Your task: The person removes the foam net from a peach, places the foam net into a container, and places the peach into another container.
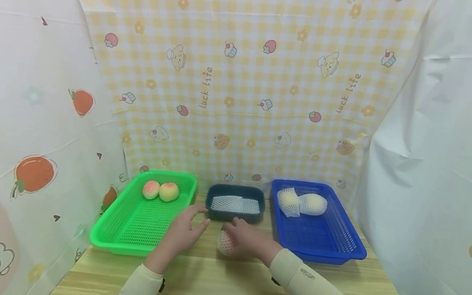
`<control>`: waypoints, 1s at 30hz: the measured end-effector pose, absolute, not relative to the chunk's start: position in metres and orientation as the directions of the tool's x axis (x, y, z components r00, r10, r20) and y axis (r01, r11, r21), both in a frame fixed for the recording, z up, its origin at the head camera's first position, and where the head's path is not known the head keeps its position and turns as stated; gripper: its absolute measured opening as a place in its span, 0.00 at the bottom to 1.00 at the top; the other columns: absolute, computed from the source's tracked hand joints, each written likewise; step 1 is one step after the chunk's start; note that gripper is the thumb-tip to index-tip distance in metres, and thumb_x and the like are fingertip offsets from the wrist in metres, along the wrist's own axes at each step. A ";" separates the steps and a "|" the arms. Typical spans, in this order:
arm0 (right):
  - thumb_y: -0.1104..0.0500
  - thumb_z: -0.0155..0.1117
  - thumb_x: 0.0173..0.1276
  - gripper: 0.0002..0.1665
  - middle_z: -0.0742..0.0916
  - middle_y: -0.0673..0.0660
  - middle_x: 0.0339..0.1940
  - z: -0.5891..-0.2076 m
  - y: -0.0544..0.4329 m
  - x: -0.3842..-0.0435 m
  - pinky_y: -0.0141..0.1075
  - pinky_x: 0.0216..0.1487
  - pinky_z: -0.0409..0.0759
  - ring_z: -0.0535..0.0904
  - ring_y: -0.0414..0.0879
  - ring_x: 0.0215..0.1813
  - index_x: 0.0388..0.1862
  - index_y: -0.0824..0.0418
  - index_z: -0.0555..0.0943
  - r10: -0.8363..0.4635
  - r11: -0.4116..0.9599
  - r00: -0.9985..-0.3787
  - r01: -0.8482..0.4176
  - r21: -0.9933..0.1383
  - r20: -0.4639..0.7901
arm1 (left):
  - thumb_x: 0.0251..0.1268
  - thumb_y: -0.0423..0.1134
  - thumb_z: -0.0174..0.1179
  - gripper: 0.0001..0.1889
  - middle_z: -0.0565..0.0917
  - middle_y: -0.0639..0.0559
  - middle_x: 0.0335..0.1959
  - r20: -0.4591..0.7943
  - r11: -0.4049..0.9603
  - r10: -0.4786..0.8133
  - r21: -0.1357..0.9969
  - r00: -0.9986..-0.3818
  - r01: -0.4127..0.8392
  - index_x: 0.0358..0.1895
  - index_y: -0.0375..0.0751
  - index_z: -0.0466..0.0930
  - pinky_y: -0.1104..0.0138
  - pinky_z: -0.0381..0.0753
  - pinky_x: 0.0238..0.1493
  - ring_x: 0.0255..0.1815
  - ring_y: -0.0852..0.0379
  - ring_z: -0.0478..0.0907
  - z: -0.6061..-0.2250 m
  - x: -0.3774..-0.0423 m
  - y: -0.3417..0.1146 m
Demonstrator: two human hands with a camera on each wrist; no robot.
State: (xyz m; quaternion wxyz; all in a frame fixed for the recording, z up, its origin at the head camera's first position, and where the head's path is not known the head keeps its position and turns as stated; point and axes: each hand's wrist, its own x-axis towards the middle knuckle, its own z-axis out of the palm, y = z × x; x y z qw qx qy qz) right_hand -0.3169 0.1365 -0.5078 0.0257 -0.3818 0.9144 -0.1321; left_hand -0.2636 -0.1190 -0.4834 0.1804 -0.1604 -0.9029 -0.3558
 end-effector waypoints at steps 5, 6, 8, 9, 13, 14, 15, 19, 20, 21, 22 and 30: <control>0.46 0.83 0.64 0.41 0.78 0.48 0.53 -0.519 0.134 -0.319 0.37 0.48 0.83 0.77 0.40 0.50 0.74 0.47 0.78 -0.711 0.672 -0.701 -0.698 -0.248 0.047 | 0.83 0.48 0.66 0.20 0.82 0.38 0.71 0.435 0.690 0.166 0.590 -0.885 0.420 0.65 0.39 0.85 0.40 0.80 0.70 0.73 0.35 0.78 -0.482 -0.263 -0.117; 0.46 0.84 0.64 0.41 0.78 0.48 0.52 -0.520 0.134 -0.319 0.38 0.49 0.84 0.77 0.41 0.50 0.74 0.48 0.78 -0.714 0.669 -0.699 -0.701 -0.247 0.049 | 0.83 0.48 0.66 0.19 0.82 0.38 0.70 0.434 0.687 0.168 0.592 -0.885 0.421 0.65 0.39 0.85 0.40 0.80 0.70 0.73 0.36 0.78 -0.481 -0.263 -0.117; 0.46 0.85 0.64 0.42 0.79 0.49 0.52 -0.521 0.133 -0.318 0.39 0.51 0.84 0.77 0.41 0.51 0.74 0.50 0.78 -0.719 0.662 -0.693 -0.707 -0.249 0.058 | 0.83 0.48 0.66 0.19 0.83 0.39 0.69 0.436 0.685 0.175 0.590 -0.883 0.427 0.65 0.39 0.85 0.41 0.80 0.70 0.73 0.36 0.78 -0.481 -0.263 -0.116; 0.46 0.85 0.64 0.42 0.79 0.49 0.53 -0.521 0.132 -0.317 0.40 0.52 0.85 0.77 0.42 0.51 0.74 0.51 0.78 -0.720 0.659 -0.691 -0.710 -0.248 0.064 | 0.83 0.48 0.66 0.20 0.83 0.39 0.69 0.435 0.685 0.177 0.590 -0.883 0.428 0.65 0.39 0.85 0.41 0.80 0.69 0.72 0.36 0.79 -0.480 -0.264 -0.116; 0.46 0.85 0.65 0.42 0.81 0.50 0.55 -0.521 0.130 -0.316 0.42 0.55 0.86 0.78 0.43 0.54 0.74 0.54 0.77 -0.718 0.662 -0.693 -0.710 -0.240 0.071 | 0.83 0.48 0.66 0.19 0.83 0.40 0.68 0.437 0.689 0.183 0.582 -0.881 0.432 0.64 0.39 0.86 0.42 0.81 0.69 0.72 0.37 0.79 -0.480 -0.264 -0.116; 0.46 0.85 0.65 0.42 0.81 0.49 0.56 -0.522 0.129 -0.316 0.42 0.56 0.86 0.78 0.43 0.55 0.74 0.53 0.77 -0.715 0.666 -0.695 -0.709 -0.233 0.069 | 0.83 0.47 0.66 0.19 0.83 0.39 0.68 0.436 0.689 0.184 0.582 -0.881 0.432 0.64 0.38 0.86 0.42 0.81 0.69 0.72 0.37 0.79 -0.480 -0.264 -0.116; 0.46 0.85 0.65 0.42 0.81 0.49 0.57 -0.522 0.129 -0.316 0.42 0.57 0.86 0.78 0.43 0.56 0.74 0.53 0.77 -0.713 0.670 -0.698 -0.707 -0.228 0.067 | 0.83 0.47 0.66 0.19 0.83 0.39 0.68 0.436 0.689 0.184 0.582 -0.881 0.432 0.64 0.39 0.86 0.42 0.81 0.69 0.72 0.37 0.79 -0.479 -0.264 -0.116; 0.44 0.84 0.65 0.43 0.83 0.50 0.60 -0.526 0.128 -0.318 0.44 0.60 0.85 0.78 0.43 0.58 0.74 0.54 0.76 -0.716 0.667 -0.694 -0.712 -0.222 0.077 | 0.82 0.46 0.66 0.18 0.84 0.39 0.68 0.431 0.686 0.187 0.586 -0.883 0.431 0.63 0.38 0.86 0.42 0.81 0.69 0.71 0.36 0.79 -0.479 -0.263 -0.116; 0.44 0.84 0.65 0.44 0.83 0.51 0.61 -0.527 0.128 -0.318 0.45 0.61 0.85 0.79 0.44 0.59 0.75 0.54 0.76 -0.717 0.663 -0.692 -0.714 -0.226 0.082 | 0.82 0.46 0.66 0.18 0.84 0.39 0.67 0.431 0.687 0.187 0.585 -0.883 0.431 0.63 0.39 0.86 0.42 0.81 0.69 0.71 0.36 0.79 -0.479 -0.263 -0.116; 0.42 0.84 0.65 0.44 0.83 0.51 0.61 -0.528 0.128 -0.319 0.45 0.61 0.85 0.79 0.44 0.59 0.75 0.55 0.76 -0.719 0.659 -0.690 -0.716 -0.230 0.088 | 0.82 0.46 0.66 0.17 0.84 0.39 0.67 0.431 0.689 0.187 0.583 -0.883 0.431 0.63 0.39 0.86 0.42 0.81 0.69 0.71 0.36 0.80 -0.479 -0.263 -0.116; 0.42 0.83 0.66 0.44 0.84 0.51 0.62 -0.529 0.128 -0.319 0.46 0.61 0.85 0.79 0.44 0.60 0.75 0.55 0.76 -0.720 0.656 -0.688 -0.718 -0.234 0.092 | 0.82 0.46 0.66 0.17 0.84 0.39 0.67 0.430 0.690 0.187 0.582 -0.883 0.430 0.63 0.40 0.86 0.42 0.81 0.69 0.71 0.36 0.80 -0.479 -0.263 -0.116; 0.36 0.82 0.67 0.46 0.83 0.50 0.63 -0.529 0.127 -0.317 0.46 0.64 0.85 0.80 0.43 0.61 0.76 0.54 0.76 -0.716 0.653 -0.694 -0.704 -0.280 0.074 | 0.82 0.48 0.66 0.17 0.84 0.40 0.67 0.426 0.692 0.187 0.582 -0.885 0.427 0.62 0.40 0.86 0.42 0.81 0.69 0.71 0.37 0.79 -0.481 -0.264 -0.117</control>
